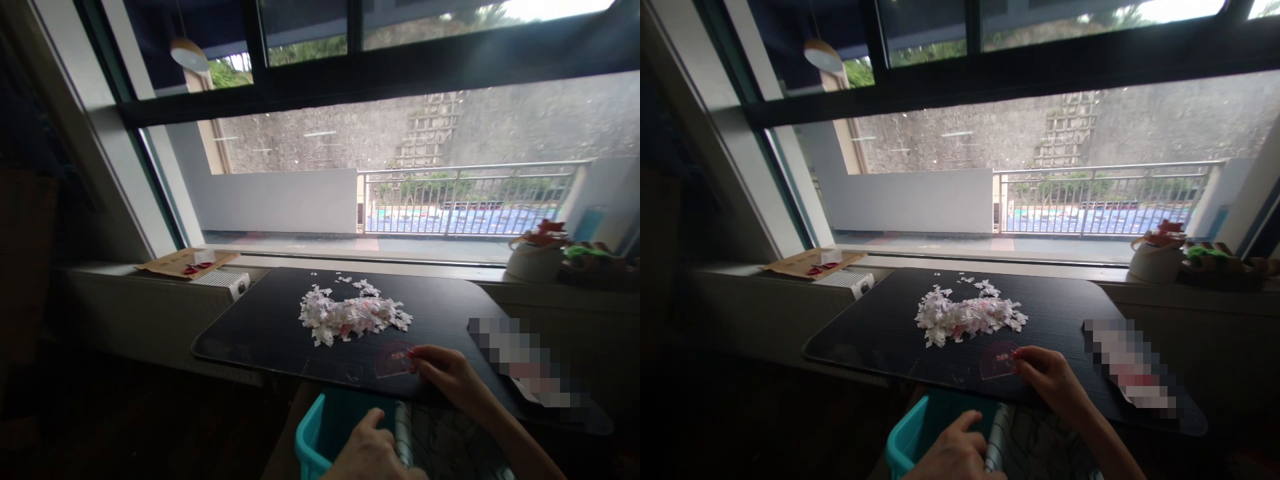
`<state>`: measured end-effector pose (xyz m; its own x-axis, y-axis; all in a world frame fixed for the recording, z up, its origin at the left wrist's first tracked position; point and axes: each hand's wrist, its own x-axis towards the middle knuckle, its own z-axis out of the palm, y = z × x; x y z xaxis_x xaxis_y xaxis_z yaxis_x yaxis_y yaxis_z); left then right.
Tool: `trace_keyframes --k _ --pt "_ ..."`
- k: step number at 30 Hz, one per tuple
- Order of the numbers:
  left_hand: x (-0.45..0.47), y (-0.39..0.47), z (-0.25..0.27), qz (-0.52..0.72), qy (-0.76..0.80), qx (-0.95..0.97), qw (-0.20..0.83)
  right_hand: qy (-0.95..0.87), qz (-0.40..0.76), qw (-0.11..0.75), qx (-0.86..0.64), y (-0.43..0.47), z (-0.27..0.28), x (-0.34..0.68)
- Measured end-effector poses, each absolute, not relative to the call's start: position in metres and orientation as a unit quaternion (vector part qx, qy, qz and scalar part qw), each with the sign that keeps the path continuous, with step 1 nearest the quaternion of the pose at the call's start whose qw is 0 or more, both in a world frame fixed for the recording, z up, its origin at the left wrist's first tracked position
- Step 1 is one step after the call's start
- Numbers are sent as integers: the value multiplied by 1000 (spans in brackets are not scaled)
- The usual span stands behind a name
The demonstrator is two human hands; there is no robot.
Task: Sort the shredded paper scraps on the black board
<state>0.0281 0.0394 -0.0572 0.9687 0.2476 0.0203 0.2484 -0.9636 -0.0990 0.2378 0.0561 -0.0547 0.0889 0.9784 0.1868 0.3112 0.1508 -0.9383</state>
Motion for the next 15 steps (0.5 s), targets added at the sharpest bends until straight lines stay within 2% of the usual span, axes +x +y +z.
trace_keyframes --k 5,10,15 --pt "3 52 -79 -13 -145 -986 79 -589 374 471 -539 62 -64 234" --pt "-46 59 -97 -99 -184 -971 113 -529 344 566 -531 74 -74 219" --pt "-82 58 -120 -191 -220 -944 154 -506 272 598 -559 96 -80 204"
